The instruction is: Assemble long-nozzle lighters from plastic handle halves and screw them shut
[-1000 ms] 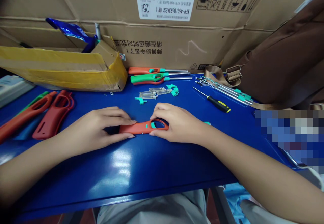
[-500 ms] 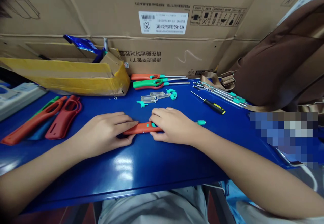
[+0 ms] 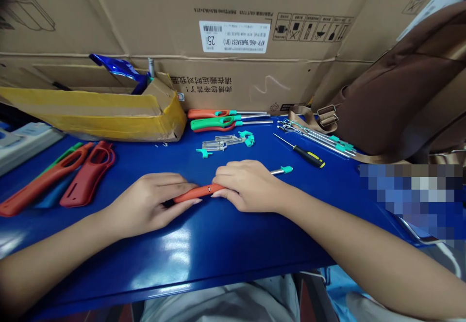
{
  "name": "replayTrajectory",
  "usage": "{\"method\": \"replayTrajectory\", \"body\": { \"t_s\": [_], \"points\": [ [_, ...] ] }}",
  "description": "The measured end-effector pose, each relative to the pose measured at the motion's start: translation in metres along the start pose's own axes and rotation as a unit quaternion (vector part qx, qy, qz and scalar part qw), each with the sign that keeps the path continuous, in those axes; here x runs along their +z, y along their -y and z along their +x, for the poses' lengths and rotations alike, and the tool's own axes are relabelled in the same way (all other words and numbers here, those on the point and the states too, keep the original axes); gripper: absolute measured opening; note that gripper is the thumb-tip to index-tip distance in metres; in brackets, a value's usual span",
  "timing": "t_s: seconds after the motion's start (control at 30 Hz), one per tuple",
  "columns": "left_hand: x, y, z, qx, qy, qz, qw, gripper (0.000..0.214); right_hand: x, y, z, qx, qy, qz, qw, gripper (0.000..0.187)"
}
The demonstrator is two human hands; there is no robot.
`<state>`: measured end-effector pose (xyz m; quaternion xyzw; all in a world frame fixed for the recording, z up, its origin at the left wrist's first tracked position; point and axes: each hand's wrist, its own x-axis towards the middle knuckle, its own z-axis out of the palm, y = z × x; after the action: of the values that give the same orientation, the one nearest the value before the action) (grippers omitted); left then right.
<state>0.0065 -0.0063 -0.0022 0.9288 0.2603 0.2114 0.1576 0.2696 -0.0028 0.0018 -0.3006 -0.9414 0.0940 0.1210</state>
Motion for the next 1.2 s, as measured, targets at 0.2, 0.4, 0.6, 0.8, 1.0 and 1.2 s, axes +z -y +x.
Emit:
{"method": "replayTrajectory", "body": {
  "t_s": [0.2,0.4,0.6,0.8,1.0,1.2],
  "points": [
    [-0.009,0.004,0.003,0.000,-0.015,0.012,1.000,0.023,-0.004,-0.003,0.000,0.034,-0.004,0.002,0.999,0.033],
    [-0.025,0.012,0.003,0.002,-0.022,0.024,0.999,0.022,-0.024,-0.015,-0.009,0.064,0.016,-0.048,0.997,0.035],
    [-0.027,0.014,0.000,0.015,-0.037,0.036,0.999,0.022,-0.027,-0.014,-0.011,0.051,0.009,-0.083,0.995,0.039],
    [-0.020,0.010,0.009,-0.186,-0.010,-0.211,0.960,0.031,-0.025,-0.014,-0.008,0.072,-0.013,-0.061,0.995,0.033],
    [-0.008,0.003,0.016,-0.387,0.002,-0.516,0.764,0.040,-0.020,-0.008,-0.006,0.004,-0.037,-0.074,0.997,0.052],
    [-0.008,-0.004,0.007,-0.160,-0.033,-0.238,0.957,0.039,-0.019,-0.002,-0.007,0.004,-0.037,-0.024,0.999,0.042]
  ]
}}
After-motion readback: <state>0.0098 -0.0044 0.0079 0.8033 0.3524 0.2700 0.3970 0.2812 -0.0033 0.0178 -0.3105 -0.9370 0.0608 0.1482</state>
